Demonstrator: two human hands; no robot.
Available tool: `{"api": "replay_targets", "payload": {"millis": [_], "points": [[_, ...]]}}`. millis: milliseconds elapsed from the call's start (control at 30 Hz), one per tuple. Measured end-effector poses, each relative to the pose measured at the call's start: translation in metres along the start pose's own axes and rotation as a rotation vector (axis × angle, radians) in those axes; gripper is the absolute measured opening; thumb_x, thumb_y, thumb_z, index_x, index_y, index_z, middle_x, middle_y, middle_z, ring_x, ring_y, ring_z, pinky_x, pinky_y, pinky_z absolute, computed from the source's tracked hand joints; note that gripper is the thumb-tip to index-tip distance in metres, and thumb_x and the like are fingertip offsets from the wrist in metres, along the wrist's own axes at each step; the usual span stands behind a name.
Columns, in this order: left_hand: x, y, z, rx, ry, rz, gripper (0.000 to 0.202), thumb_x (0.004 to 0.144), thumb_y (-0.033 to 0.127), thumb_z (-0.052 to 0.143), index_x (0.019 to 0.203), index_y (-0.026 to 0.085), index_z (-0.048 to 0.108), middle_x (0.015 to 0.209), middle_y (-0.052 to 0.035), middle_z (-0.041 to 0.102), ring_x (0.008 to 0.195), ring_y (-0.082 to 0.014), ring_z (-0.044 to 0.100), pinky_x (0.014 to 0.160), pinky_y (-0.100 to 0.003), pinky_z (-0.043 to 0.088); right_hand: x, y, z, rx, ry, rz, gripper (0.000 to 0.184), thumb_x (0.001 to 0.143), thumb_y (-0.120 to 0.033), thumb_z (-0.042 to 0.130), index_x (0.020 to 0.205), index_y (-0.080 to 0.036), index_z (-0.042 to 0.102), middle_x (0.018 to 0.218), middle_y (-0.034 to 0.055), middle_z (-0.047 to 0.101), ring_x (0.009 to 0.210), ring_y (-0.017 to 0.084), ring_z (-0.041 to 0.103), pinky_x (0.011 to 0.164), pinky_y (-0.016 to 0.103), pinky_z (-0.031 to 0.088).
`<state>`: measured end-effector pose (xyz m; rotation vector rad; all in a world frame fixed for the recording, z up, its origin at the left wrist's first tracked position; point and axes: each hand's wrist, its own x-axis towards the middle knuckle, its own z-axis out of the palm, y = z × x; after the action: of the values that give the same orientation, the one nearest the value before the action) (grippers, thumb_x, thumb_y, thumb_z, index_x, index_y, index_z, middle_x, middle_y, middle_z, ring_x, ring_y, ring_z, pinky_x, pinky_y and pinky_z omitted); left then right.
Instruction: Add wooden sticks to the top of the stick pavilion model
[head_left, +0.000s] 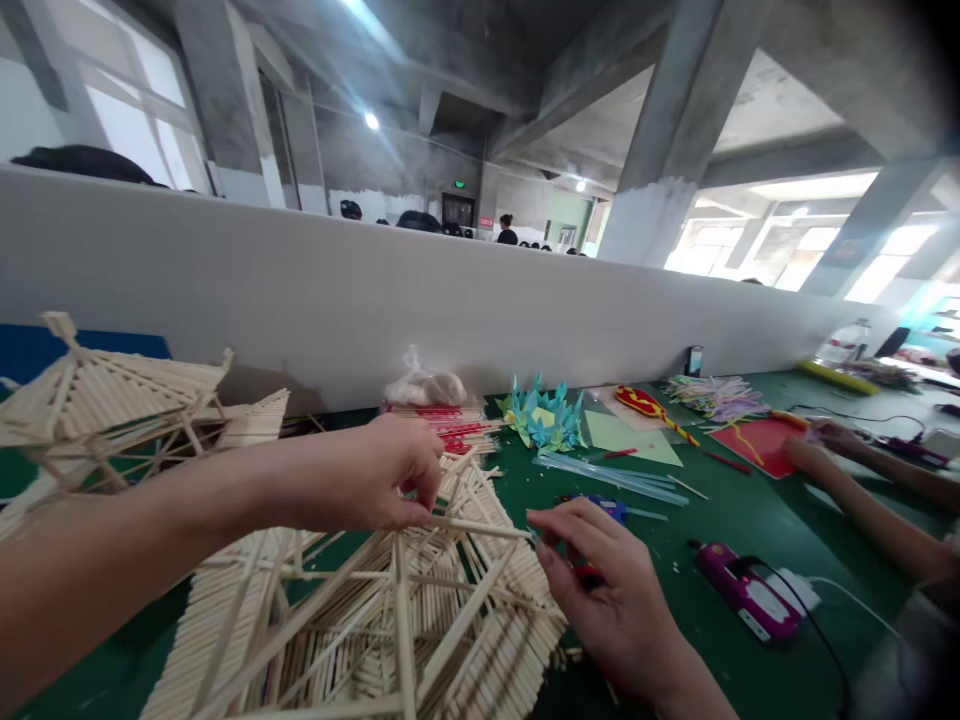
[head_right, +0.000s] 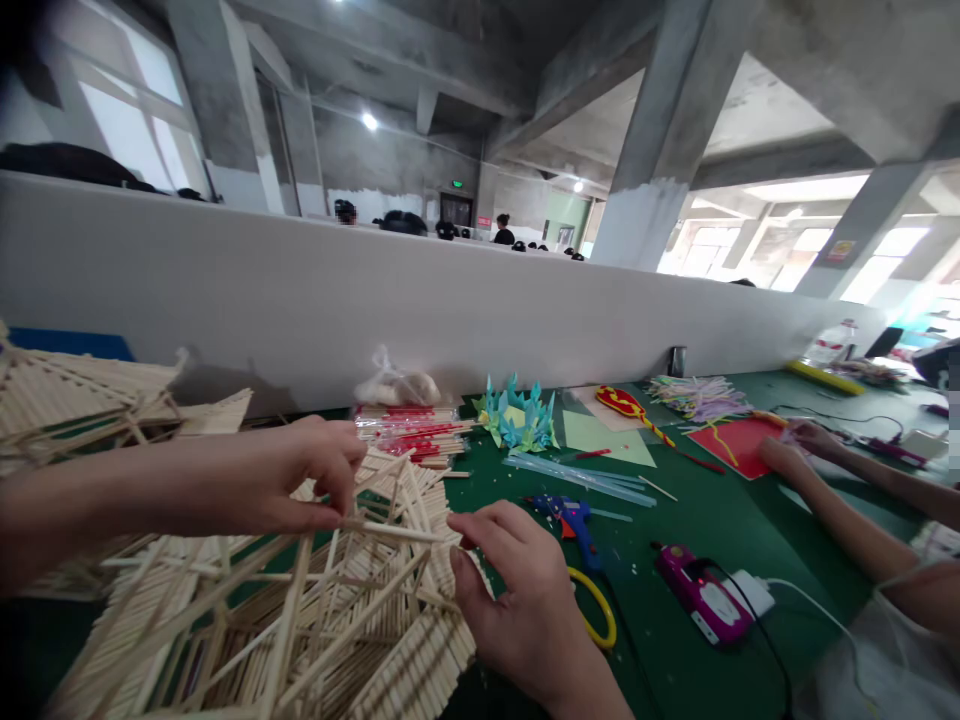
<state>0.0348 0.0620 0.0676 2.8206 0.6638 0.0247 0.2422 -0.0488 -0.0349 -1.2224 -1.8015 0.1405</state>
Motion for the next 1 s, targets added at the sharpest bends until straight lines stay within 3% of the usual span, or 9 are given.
{"api": "replay_targets", "payload": {"millis": [100,500,800,900,1000], "points": [[0.001,0.0,-0.002,0.02,-0.088,-0.017,0.014,0.071,0.018,0.054,0.065,0.02,0.067,0.068,-0.0013,0.055,0.067,-0.0131,0.049,0.063,-0.026,0.034,-0.002,0.001,0.0,-0.008,-0.001,0.01,0.023,0.077,-0.013,0.051,0.098,-0.016,0.061,0.083,0.0066,0.059,0.073,0.014,0.057,0.066,0.026,0.049],[0.001,0.002,-0.003,0.008,-0.104,-0.055,0.015,0.071,0.02,0.053,0.065,0.02,0.067,0.068,-0.0014,0.057,0.067,-0.0131,0.048,0.062,-0.025,0.034,0.001,-0.004,0.002,0.019,0.004,0.001,0.024,0.077,-0.013,0.053,0.1,-0.017,0.059,0.084,0.005,0.057,0.073,0.013,0.055,0.062,0.024,0.046],[0.001,0.012,-0.005,0.096,-0.127,-0.079,0.021,0.074,0.025,0.051,0.057,0.017,0.062,0.067,-0.001,0.056,0.072,-0.0141,0.048,0.072,-0.03,0.031,0.01,-0.008,0.007,0.004,0.004,-0.074,0.016,0.078,-0.012,0.053,0.089,-0.018,0.064,0.076,0.0025,0.052,0.066,0.011,0.052,0.056,0.023,0.043],[0.001,0.014,-0.003,0.145,-0.123,-0.066,0.022,0.076,0.025,0.05,0.059,0.018,0.062,0.068,-0.0009,0.058,0.072,-0.0141,0.049,0.075,-0.032,0.03,0.01,-0.008,0.003,0.007,0.006,-0.062,0.019,0.079,-0.013,0.053,0.094,-0.019,0.063,0.079,0.003,0.054,0.069,0.011,0.053,0.059,0.023,0.044],[0.001,0.016,-0.001,0.186,-0.113,-0.055,0.021,0.076,0.023,0.051,0.06,0.018,0.063,0.068,-0.0009,0.059,0.069,-0.0132,0.049,0.073,-0.031,0.029,0.002,-0.002,-0.011,0.013,0.093,0.009,0.02,0.081,-0.016,0.051,0.098,-0.02,0.06,0.082,0.0032,0.056,0.069,0.011,0.053,0.058,0.022,0.044]]}}
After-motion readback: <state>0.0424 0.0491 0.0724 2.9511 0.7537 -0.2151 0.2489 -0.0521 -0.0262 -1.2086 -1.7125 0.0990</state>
